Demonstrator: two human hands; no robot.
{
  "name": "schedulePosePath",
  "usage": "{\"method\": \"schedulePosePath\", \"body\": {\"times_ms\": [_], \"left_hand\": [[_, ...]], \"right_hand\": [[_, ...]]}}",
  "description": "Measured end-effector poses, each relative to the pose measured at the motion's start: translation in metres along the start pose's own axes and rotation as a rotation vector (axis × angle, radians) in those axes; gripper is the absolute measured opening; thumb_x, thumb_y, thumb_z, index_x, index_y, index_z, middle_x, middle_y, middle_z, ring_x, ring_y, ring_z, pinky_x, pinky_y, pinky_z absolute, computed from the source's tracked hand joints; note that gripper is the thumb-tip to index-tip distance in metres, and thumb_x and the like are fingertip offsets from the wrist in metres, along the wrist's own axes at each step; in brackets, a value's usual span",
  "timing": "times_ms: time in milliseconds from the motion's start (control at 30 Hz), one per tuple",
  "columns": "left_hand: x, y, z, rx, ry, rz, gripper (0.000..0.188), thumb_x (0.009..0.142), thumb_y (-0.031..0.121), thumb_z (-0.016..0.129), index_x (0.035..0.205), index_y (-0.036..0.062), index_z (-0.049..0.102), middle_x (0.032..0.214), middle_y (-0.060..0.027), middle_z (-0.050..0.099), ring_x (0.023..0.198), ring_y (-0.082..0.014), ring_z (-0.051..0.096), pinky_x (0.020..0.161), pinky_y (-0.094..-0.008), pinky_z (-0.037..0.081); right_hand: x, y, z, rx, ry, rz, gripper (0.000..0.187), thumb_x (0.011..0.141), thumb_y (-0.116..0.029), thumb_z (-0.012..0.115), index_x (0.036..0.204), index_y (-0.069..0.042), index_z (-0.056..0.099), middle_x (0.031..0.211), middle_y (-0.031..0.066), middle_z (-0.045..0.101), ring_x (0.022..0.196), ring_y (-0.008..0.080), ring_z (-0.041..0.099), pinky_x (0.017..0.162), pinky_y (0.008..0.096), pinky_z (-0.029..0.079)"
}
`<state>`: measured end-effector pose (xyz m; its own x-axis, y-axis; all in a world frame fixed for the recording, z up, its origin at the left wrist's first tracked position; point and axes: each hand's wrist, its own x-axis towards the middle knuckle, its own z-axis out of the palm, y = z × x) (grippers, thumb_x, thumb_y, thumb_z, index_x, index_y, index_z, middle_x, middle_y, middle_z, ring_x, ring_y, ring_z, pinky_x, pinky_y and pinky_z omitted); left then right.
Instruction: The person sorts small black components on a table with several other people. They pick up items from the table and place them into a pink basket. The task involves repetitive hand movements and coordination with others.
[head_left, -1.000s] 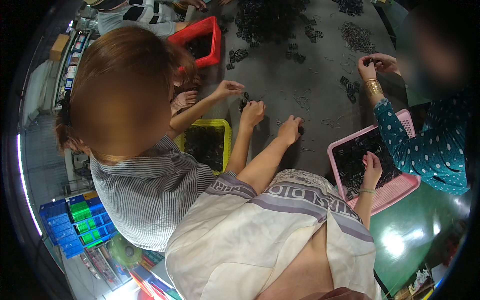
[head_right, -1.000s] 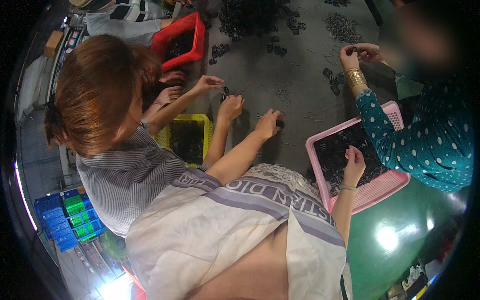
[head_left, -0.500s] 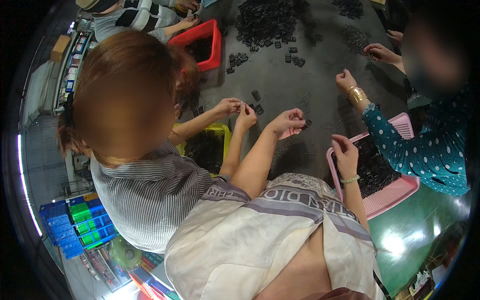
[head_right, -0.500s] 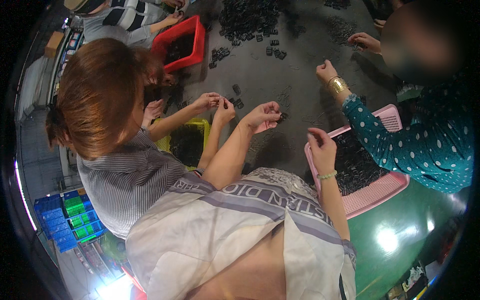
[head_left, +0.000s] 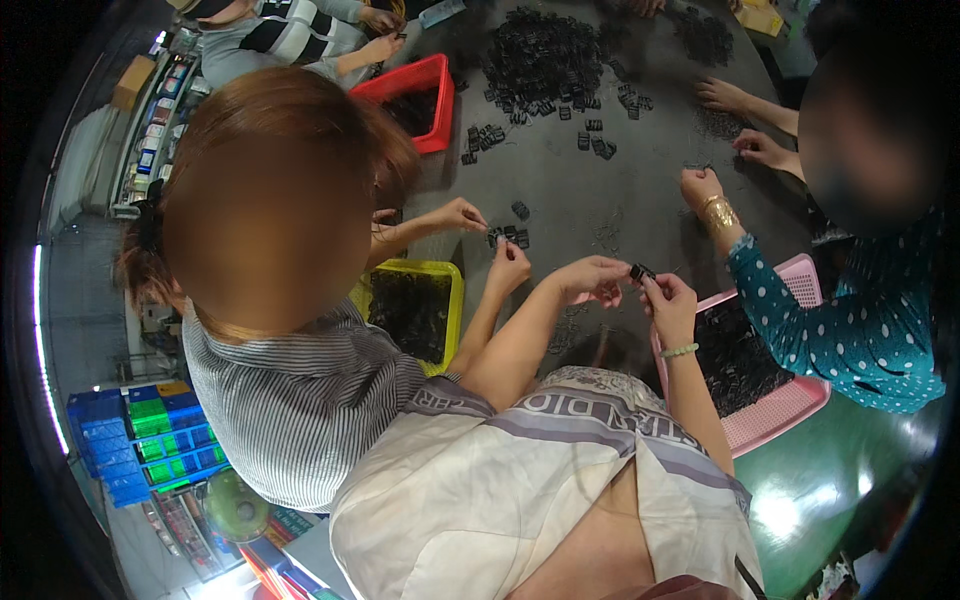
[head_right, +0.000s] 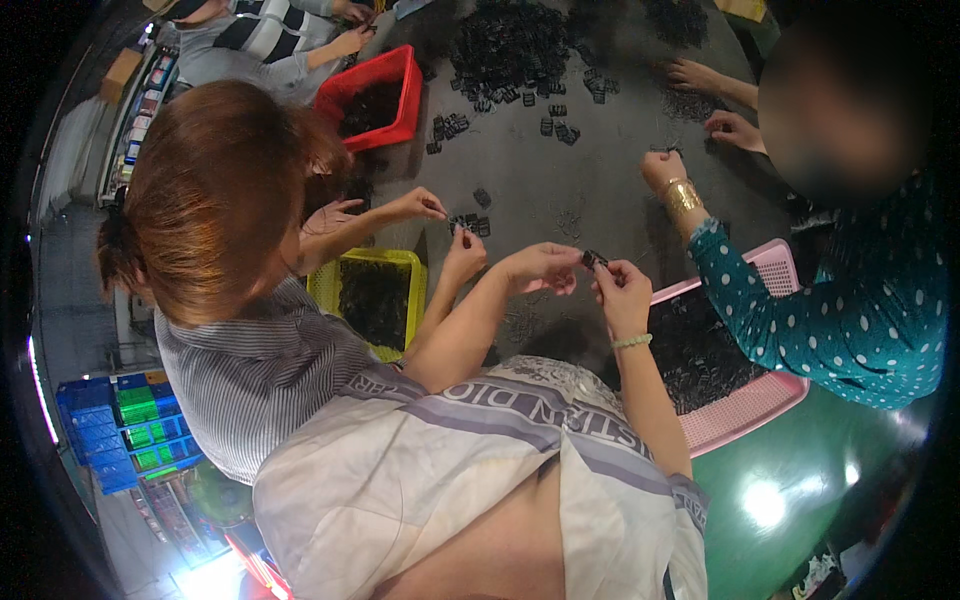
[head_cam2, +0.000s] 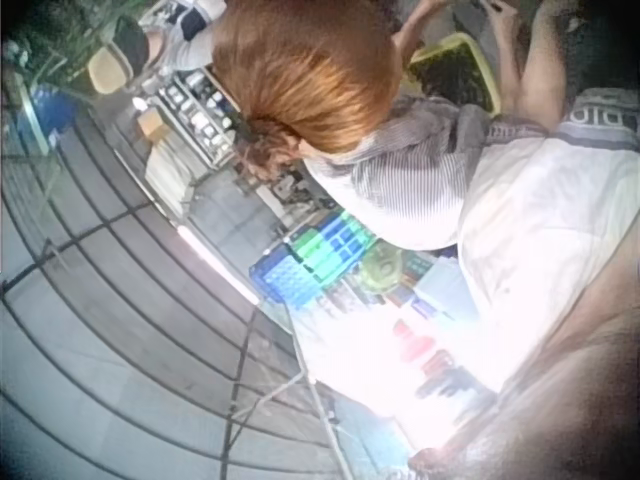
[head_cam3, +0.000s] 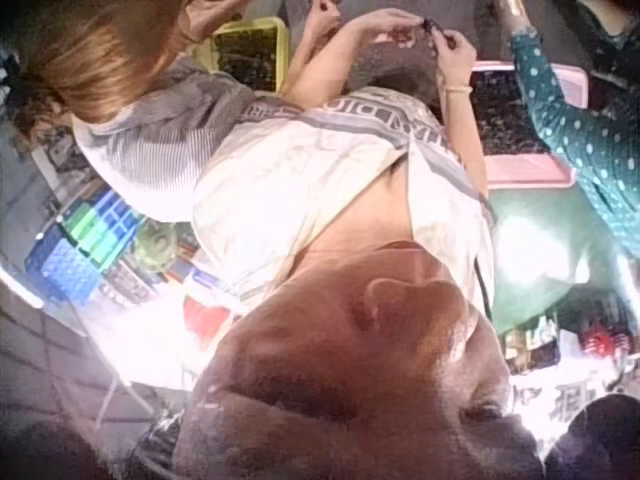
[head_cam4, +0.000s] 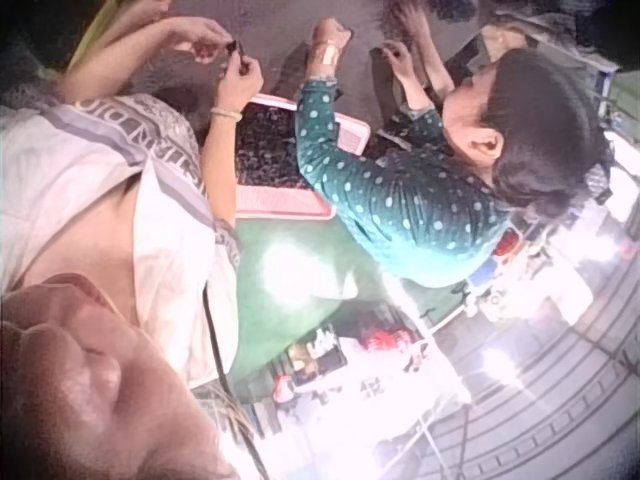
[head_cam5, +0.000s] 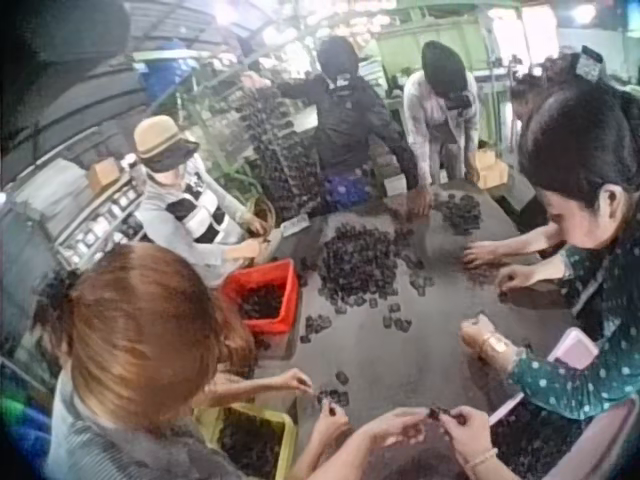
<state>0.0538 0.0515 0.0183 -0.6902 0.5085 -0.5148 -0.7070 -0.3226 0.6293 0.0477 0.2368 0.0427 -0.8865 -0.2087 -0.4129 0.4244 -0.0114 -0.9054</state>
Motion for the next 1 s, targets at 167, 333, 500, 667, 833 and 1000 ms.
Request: {"method": "schedulePosePath", "body": {"times_ms": [167, 333, 500, 667, 833, 1000], "left_hand": [[0.008, -0.002, 0.002, 0.093, -0.020, 0.064, 0.017, 0.082, 0.014, 0.063, 0.095, 0.0023, 0.062, 0.078, -0.0046, 0.063, 0.062, -0.0124, 0.058, 0.051, -0.0212, 0.041], [0.018, -0.001, -0.002, 0.345, 0.117, 0.186, 0.015, 0.074, 0.014, 0.072, 0.080, 0.0020, 0.067, 0.065, -0.0016, 0.062, 0.055, -0.0059, 0.052, 0.047, -0.0194, 0.038], [0.021, 0.005, 0.003, 0.433, 0.139, 0.283, 0.014, 0.077, 0.016, 0.068, 0.080, 0.0028, 0.065, 0.063, -0.0019, 0.061, 0.053, -0.0068, 0.052, 0.047, -0.0211, 0.041], [0.017, 0.012, 0.008, 0.336, 0.169, 0.144, 0.015, 0.078, 0.017, 0.067, 0.075, 0.0038, 0.060, 0.061, -0.0017, 0.060, 0.052, -0.0072, 0.052, 0.046, -0.0220, 0.040], [0.009, 0.035, 0.018, 0.374, 0.314, 0.151, 0.018, 0.077, 0.018, 0.068, 0.073, 0.0031, 0.059, 0.061, -0.0022, 0.059, 0.052, -0.0075, 0.053, 0.045, -0.0219, 0.039], [0.018, 0.031, 0.014, 0.178, 0.329, 0.278, 0.015, 0.079, 0.013, 0.066, 0.077, 0.0012, 0.059, 0.065, -0.0036, 0.060, 0.053, -0.0074, 0.053, 0.045, -0.0210, 0.040]], "right_hand": [[0.006, 0.001, 0.005, 0.111, 0.089, 0.064, 0.011, 0.081, -0.008, 0.063, 0.080, 0.001, 0.057, 0.061, 0.0046, 0.058, 0.046, 0.0065, 0.051, 0.041, 0.0170, 0.038], [0.009, 0.009, 0.007, 0.123, 0.132, 0.076, 0.012, 0.081, -0.010, 0.063, 0.078, 0.000, 0.056, 0.062, 0.0058, 0.059, 0.045, 0.0064, 0.050, 0.040, 0.0177, 0.037], [0.011, 0.017, 0.008, 0.126, 0.246, 0.037, 0.013, 0.082, -0.011, 0.062, 0.077, 0.000, 0.057, 0.061, 0.0058, 0.059, 0.044, 0.0083, 0.051, 0.040, 0.0199, 0.037], [0.005, 0.003, 0.014, -0.580, 0.346, -0.685, 0.010, 0.080, -0.008, 0.062, 0.082, 0.002, 0.059, 0.067, 0.0102, 0.060, 0.055, 0.0197, 0.058, 0.050, 0.0296, 0.044], [0.007, -0.006, 0.012, -0.671, 0.312, -0.720, 0.010, 0.079, -0.006, 0.060, 0.085, 0.002, 0.060, 0.074, 0.0139, 0.060, 0.067, 0.0292, 0.059, 0.060, 0.0344, 0.047], [0.014, -0.002, 0.011, -0.556, 0.298, -0.585, 0.012, 0.080, -0.007, 0.060, 0.086, 0.003, 0.059, 0.077, 0.0149, 0.061, 0.069, 0.0308, 0.060, 0.063, 0.0354, 0.047]]}}
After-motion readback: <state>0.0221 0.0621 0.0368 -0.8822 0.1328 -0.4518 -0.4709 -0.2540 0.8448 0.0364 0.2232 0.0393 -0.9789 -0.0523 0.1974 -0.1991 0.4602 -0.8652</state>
